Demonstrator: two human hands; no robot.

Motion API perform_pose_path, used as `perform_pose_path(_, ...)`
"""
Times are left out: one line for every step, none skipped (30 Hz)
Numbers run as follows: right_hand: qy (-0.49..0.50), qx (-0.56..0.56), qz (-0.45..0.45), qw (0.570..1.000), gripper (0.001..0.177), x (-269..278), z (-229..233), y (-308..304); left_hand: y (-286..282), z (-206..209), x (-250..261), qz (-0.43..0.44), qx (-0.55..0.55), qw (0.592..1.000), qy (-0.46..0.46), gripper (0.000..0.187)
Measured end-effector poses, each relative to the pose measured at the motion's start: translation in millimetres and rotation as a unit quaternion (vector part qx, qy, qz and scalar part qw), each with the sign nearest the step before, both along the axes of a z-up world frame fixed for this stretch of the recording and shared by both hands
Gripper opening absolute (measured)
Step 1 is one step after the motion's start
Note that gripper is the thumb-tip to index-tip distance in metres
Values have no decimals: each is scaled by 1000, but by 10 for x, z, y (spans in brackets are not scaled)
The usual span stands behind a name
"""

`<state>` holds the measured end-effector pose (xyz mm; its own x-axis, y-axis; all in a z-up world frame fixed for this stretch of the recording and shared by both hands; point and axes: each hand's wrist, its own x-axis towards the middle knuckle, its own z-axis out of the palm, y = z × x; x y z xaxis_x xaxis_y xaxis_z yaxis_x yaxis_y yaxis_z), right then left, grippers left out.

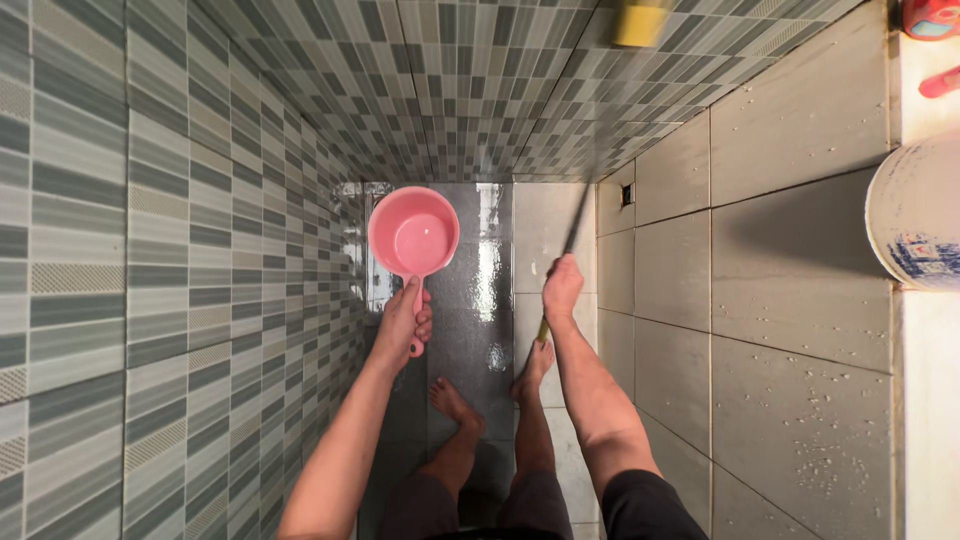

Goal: The person cleans a tiled bathroom wall using a long-handled brush and water from a pink scoop.

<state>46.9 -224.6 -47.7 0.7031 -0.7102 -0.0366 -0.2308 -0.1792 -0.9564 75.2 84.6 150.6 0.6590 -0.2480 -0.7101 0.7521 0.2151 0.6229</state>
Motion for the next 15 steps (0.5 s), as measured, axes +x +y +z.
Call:
perform_pose_path(7,-63,39,997,49,32,78,50,3,-3,-36,3,7,1000,9,42)
perform_pose_path(15,-126,78,989,47,98,179,70,11,-19,-31,-2,0,1000,2,41)
perform_pose_path(24,-187,117,975,45,139,289,94,18,-43,-37,-6,-7,1000,-3,41)
perform_pose_path(55,-193,131,971,44,196,393,130,32,-66,-53,-11,-13,1000,-8,41)
perform_pose_path(85,-200,142,966,43,276,490,135,29,-85,-65,-9,-11,1000,-8,41)
perform_pose_path(115,-207,154,959,42,303,566,145,30,-99,-78,-7,-10,1000,-7,40)
perform_pose_path(82,-206,128,967,41,303,618,138,22,-111,-75,-5,-9,1000,-8,40)
perform_pose_path(50,-204,102,972,39,293,638,126,14,-116,-88,-6,-8,1000,-2,41)
perform_pose_path(15,-201,78,976,38,311,629,115,10,-117,-100,-4,-7,1000,2,41)
perform_pose_path(19,-209,67,975,39,314,601,89,9,-118,-96,-2,-6,1000,6,42)
perform_pose_path(27,-215,57,974,40,259,560,61,17,-120,-106,-5,-8,1000,3,42)
perform_pose_path(34,-222,47,973,41,206,515,46,21,-122,-112,-8,-10,1000,-1,42)
perform_pose_path(46,-211,58,975,41,162,471,56,22,-122,-96,-13,-12,1000,-5,42)
perform_pose_path(58,-199,69,976,42,122,437,77,19,-118,-83,-14,-13,1000,-5,42)
perform_pose_path(69,-188,82,976,42,104,412,86,17,-111,-85,-12,-14,1000,-4,42)
